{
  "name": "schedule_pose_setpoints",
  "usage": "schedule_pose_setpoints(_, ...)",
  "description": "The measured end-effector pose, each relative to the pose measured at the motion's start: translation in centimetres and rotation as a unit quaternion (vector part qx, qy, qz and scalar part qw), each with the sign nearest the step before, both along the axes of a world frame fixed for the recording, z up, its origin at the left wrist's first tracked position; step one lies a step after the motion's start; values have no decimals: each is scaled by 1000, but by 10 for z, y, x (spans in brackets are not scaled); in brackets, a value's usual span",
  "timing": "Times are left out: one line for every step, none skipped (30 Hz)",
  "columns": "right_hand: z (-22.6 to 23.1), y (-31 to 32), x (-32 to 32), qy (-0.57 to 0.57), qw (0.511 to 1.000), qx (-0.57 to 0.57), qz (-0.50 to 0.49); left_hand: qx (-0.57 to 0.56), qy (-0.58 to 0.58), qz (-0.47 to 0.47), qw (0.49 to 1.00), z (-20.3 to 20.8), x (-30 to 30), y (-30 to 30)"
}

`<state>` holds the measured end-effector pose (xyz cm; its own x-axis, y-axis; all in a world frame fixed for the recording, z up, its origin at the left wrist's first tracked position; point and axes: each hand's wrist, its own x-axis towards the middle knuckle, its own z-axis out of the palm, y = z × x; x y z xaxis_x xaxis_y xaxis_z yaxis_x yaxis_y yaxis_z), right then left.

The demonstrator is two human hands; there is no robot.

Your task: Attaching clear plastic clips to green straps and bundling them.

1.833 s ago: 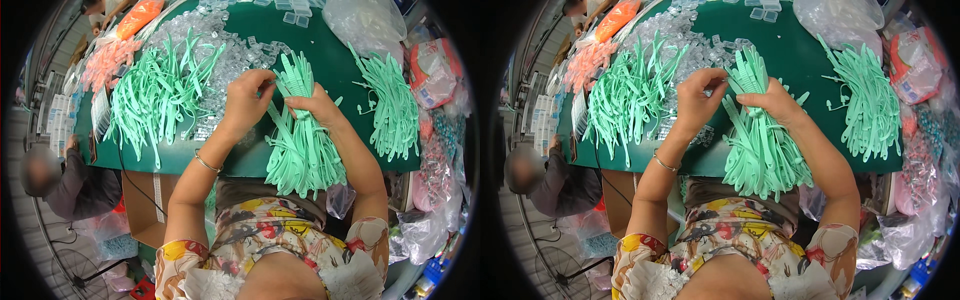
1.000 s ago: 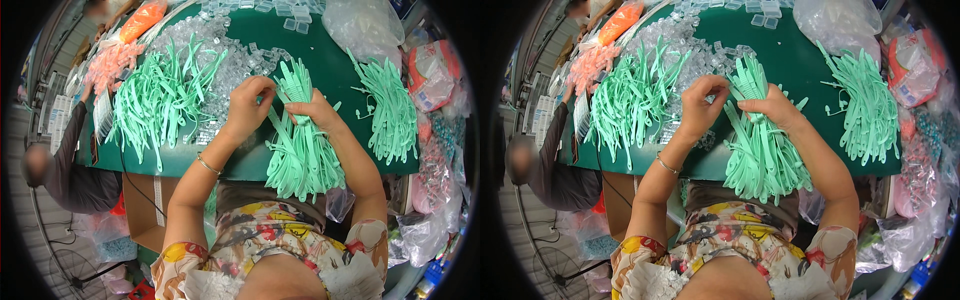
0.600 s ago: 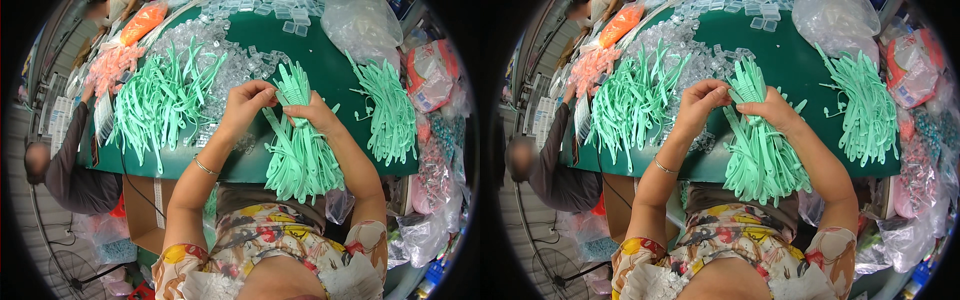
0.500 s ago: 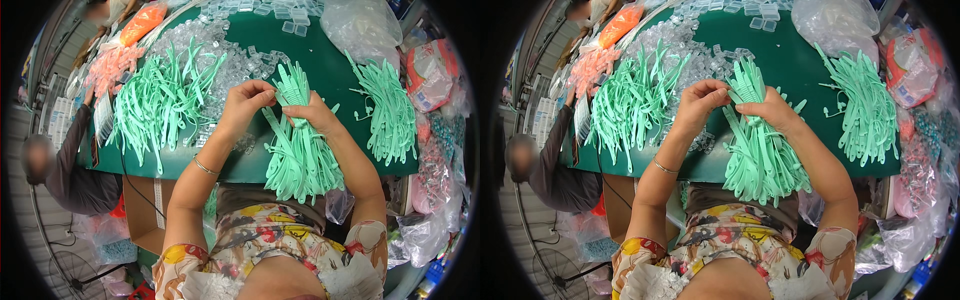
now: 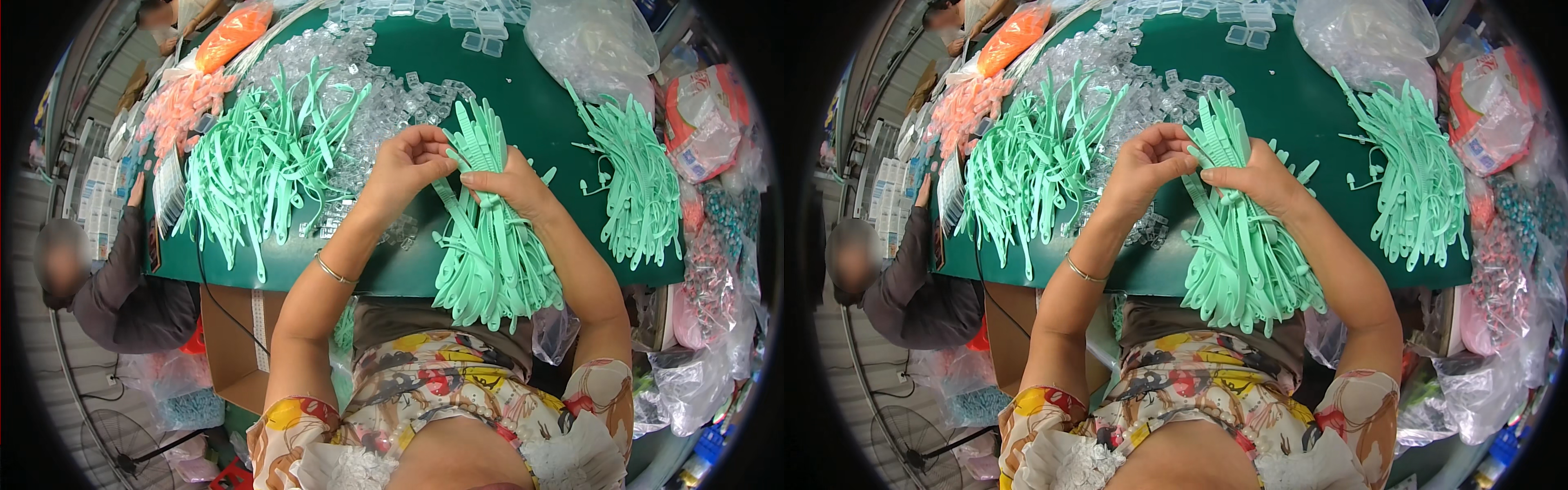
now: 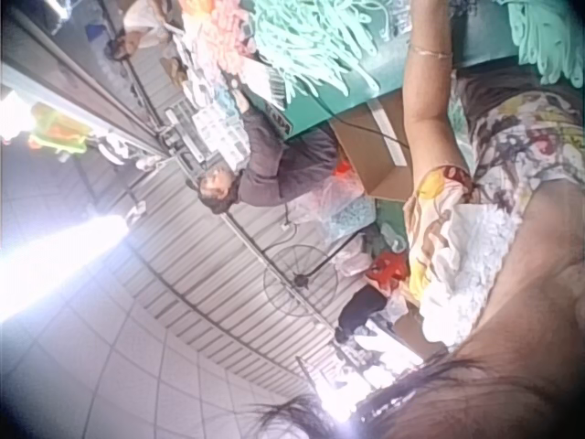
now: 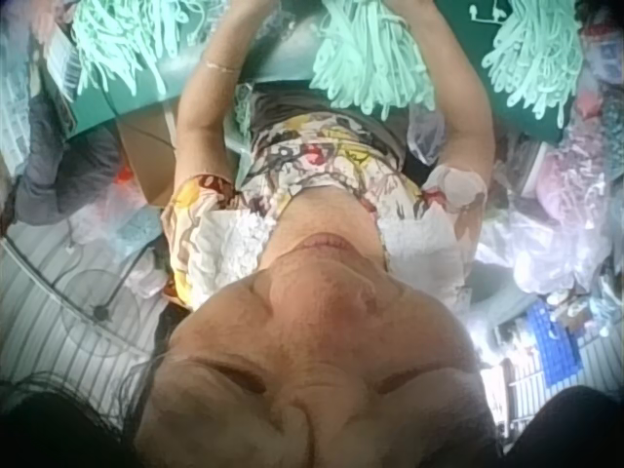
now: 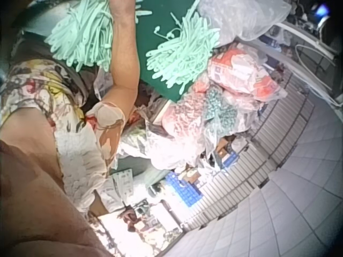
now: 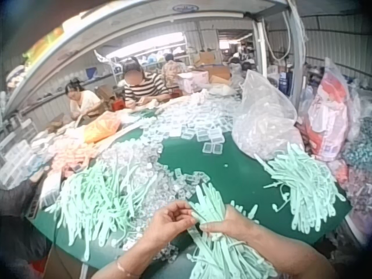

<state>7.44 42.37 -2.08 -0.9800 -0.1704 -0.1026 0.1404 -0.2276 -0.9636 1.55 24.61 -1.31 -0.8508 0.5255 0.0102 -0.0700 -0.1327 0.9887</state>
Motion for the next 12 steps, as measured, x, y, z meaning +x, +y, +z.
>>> schedule_pose_setpoints(0,1,0,3,1000,0,-1,0,-18,-19,1000,0,0,1)
schedule_pose_setpoints(0,1,0,4,1000,0,-2,1,-17,-19,1000,0,-2,-1)
schedule_pose_setpoints(0,0,0,6,1000,11,-1,-37,-19,-62,997,1,-6,-5)
schedule_pose_setpoints(-1,-1,0,9,1000,23,-1,-74,-21,-105,991,1,-8,-7)
schedule_pose_setpoints(-3,-2,0,8,1000,22,-2,-75,-22,-106,991,2,-9,-8)
schedule_pose_setpoints(-7,-3,0,29,998,33,-39,-93,-17,-111,989,2,-11,-8)
schedule_pose_setpoints(-9,-4,-1,50,995,44,-77,-111,-12,-116,987,2,-11,-9)
schedule_pose_setpoints(-9,-3,-1,49,995,44,-77,-111,-13,-116,987,2,-10,-8)
schedule_pose_setpoints(-9,-1,0,34,995,56,-72,-156,25,-94,983,0,-9,-7)
schedule_pose_setpoints(-10,0,0,19,995,69,-67,-199,63,-72,975,-3,-8,-6)
schedule_pose_setpoints(-10,0,0,30,996,74,-49,-199,50,-79,976,-6,-7,-3)
schedule_pose_setpoints(-11,-1,0,41,996,79,-30,-199,37,-86,976,-10,-5,1)
